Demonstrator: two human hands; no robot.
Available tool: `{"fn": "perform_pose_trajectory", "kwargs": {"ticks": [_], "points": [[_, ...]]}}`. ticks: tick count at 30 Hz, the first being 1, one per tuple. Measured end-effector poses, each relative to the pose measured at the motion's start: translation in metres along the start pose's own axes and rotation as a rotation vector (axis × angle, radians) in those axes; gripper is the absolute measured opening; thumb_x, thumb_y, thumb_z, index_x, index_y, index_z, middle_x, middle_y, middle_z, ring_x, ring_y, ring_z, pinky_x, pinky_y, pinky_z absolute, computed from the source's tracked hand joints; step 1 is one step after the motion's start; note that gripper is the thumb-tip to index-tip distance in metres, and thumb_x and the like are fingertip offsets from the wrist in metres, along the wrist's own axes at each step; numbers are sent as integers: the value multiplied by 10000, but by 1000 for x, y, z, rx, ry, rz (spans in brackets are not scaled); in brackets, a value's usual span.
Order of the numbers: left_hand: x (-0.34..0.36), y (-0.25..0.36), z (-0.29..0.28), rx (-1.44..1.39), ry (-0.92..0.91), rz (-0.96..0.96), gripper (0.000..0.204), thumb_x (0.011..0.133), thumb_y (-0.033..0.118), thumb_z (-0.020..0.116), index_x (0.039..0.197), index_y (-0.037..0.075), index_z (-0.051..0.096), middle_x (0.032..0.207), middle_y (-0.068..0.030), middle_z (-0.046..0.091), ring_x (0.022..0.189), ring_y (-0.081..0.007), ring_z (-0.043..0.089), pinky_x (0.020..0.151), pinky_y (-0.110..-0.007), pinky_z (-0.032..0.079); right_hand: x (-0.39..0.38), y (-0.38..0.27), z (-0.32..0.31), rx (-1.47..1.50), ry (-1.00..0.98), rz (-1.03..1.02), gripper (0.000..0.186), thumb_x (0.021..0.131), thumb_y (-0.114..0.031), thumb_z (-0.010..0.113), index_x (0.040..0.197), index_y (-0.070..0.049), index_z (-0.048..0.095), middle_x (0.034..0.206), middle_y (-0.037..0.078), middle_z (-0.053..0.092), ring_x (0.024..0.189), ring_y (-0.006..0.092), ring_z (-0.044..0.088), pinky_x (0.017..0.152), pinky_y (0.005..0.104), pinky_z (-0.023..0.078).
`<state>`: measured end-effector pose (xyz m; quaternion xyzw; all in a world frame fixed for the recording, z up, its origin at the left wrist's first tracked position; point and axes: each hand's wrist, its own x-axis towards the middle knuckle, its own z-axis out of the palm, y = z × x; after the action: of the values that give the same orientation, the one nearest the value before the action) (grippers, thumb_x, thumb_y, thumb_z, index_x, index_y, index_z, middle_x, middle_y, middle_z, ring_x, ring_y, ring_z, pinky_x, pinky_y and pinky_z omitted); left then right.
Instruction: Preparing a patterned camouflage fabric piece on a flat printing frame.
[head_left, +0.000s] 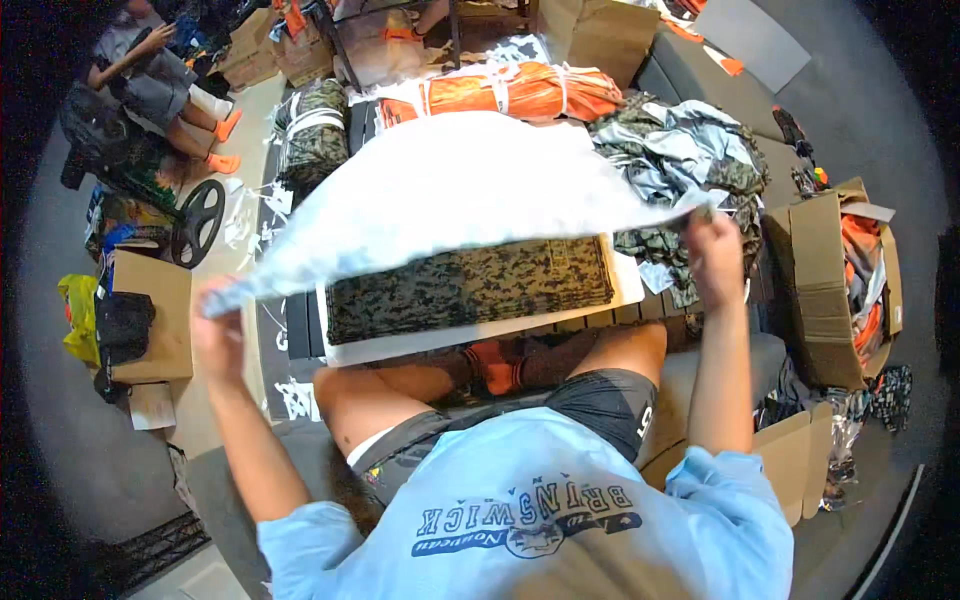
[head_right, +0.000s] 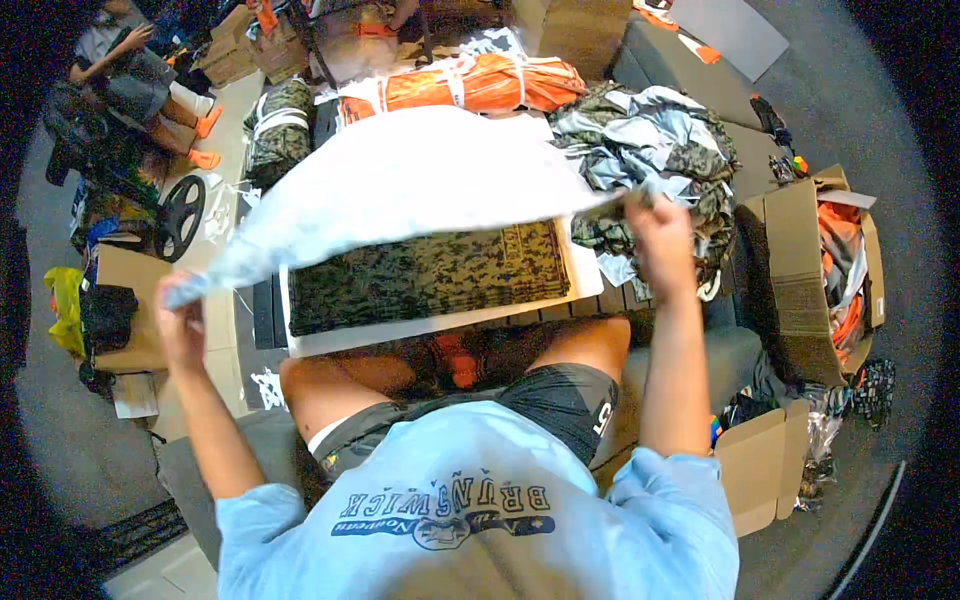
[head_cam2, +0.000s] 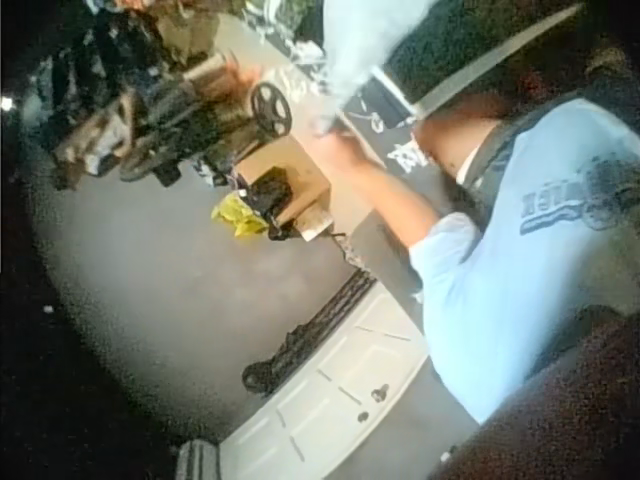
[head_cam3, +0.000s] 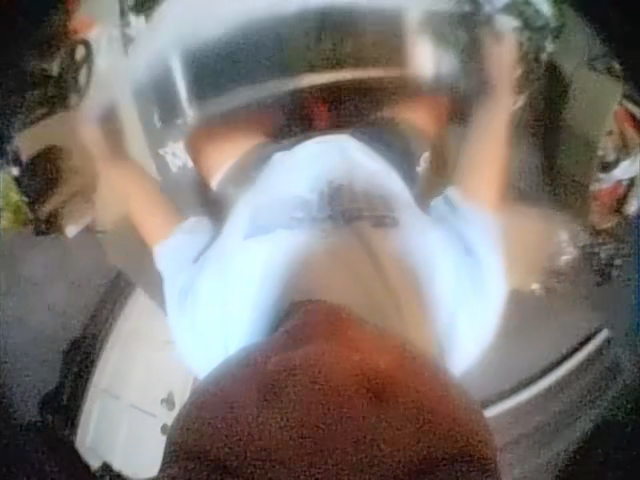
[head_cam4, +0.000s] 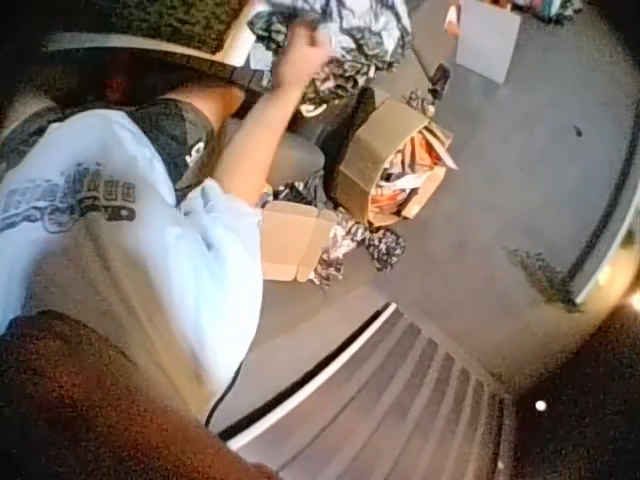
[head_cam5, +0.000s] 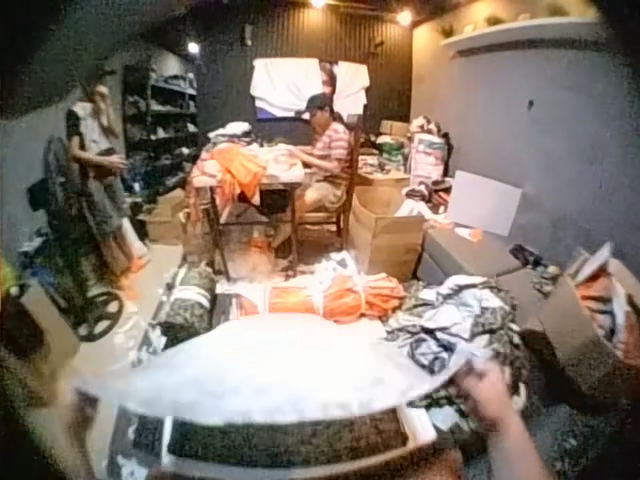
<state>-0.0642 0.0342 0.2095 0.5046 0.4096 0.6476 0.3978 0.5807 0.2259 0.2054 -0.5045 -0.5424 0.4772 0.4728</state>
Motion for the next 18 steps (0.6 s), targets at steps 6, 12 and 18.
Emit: {"fn": "perform_pose_trajectory", "kwargs": {"ticks": [6,12,18], "points": [[-52,-82,14,228,161,-210,186,846,-5,627,1027,40,635,1148,-122,635,1110,-240,572,1005,-344,427,-41,71,24,-180,-104,46,245,953,-116,574,1094,33,708,1097,47,695,927,139,599,875,249,450],[-87,-122,5,216,203,-222,138,882,15,625,1016,43,642,1148,-121,634,1102,-231,569,997,-334,422,-58,90,21,-199,-184,-47,255,969,-143,575,1095,34,709,1062,42,702,943,136,590,893,237,428],[-125,-116,12,145,272,-249,82,933,66,620,1007,45,645,1170,-126,623,1109,-231,569,991,-335,424,-93,91,9,-267,-168,1,267,973,-164,589,1105,38,704,1070,58,701,972,139,585,903,233,413]]}}
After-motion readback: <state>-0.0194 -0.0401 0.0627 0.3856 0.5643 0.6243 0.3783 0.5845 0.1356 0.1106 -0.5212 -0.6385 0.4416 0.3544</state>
